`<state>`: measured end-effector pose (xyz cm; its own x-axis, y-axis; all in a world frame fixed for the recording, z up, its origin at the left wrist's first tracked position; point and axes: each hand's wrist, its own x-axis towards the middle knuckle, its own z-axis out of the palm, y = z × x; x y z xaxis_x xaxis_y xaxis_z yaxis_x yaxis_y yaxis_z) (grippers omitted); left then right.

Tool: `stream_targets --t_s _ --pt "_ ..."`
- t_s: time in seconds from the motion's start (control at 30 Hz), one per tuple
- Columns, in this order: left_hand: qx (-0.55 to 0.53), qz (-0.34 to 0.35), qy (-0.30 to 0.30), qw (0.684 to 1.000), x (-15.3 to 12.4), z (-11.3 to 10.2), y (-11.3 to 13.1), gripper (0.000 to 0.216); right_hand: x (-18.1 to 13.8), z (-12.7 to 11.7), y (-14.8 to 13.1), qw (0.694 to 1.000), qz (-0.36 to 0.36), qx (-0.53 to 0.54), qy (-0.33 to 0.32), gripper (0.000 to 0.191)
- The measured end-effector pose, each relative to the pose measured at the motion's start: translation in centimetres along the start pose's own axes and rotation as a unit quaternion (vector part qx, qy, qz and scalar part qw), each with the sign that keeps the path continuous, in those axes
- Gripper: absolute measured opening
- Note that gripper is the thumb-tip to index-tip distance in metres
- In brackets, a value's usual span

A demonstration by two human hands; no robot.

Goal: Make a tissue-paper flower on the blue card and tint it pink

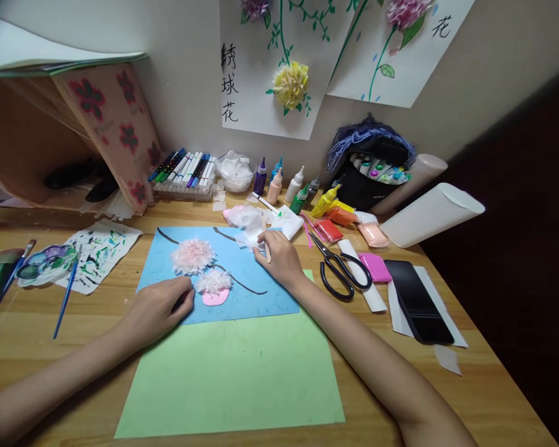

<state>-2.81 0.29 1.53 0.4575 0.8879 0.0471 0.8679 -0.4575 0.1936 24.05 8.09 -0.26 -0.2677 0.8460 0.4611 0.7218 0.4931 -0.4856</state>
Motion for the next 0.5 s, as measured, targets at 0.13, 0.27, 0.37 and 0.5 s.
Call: stream_targets --t_s 0.13,0.27,0.37,0.5 --pt "-0.011 -0.008 0.005 1.0 0.1 -0.3 0.2 0.024 0.3 0.3 0.1 1.0 0.011 -0.009 -0.002 0.003" --pt "-0.015 -0.009 0.008 1.0 0.2 -0.3 0.3 0.023 0.0 0.0 0.2 1.0 0.019 0.0 0.019 0.008" --pt "-0.013 -0.012 0.005 1.0 0.1 -0.3 0.3 0.024 -0.4 -0.3 0.0 0.998 0.027 0.026 0.054 0.009" --pt "-0.015 -0.017 -0.002 1.0 0.1 -0.3 0.2 0.024 -0.6 -0.8 -0.4 0.987 0.054 0.085 0.124 0.006"
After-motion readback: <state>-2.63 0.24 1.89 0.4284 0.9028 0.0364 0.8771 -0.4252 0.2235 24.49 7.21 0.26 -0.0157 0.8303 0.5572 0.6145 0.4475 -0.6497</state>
